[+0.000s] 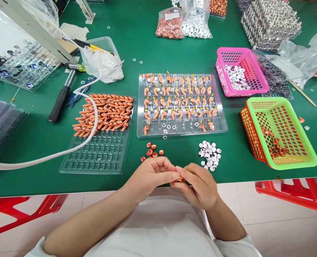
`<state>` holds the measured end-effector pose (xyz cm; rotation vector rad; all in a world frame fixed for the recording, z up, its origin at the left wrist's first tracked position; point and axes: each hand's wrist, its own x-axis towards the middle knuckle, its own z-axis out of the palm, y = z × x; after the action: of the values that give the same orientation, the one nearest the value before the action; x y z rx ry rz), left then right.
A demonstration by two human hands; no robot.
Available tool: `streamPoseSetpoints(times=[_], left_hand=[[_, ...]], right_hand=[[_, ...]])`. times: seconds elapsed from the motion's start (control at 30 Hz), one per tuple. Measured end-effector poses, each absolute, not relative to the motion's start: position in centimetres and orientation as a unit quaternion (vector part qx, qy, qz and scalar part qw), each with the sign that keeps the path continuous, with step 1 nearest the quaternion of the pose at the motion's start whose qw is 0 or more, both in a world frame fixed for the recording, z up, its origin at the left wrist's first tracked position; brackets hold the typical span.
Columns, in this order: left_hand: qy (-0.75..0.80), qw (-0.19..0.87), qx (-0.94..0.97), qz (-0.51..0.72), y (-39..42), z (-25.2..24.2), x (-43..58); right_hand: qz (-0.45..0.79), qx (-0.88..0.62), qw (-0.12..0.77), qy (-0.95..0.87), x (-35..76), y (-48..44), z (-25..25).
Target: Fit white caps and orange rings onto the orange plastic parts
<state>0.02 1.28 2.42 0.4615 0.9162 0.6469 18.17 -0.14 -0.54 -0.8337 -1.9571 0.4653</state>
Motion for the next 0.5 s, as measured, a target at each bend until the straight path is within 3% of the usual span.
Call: streamPoseSetpoints(times=[0.5], left_hand=[[0.433, 0.821, 0.217, 0.304, 0.87, 2.11, 0.12]], right_hand=[[0.168, -0.339, 0.476, -0.794, 17.80, -0.47, -0.70]])
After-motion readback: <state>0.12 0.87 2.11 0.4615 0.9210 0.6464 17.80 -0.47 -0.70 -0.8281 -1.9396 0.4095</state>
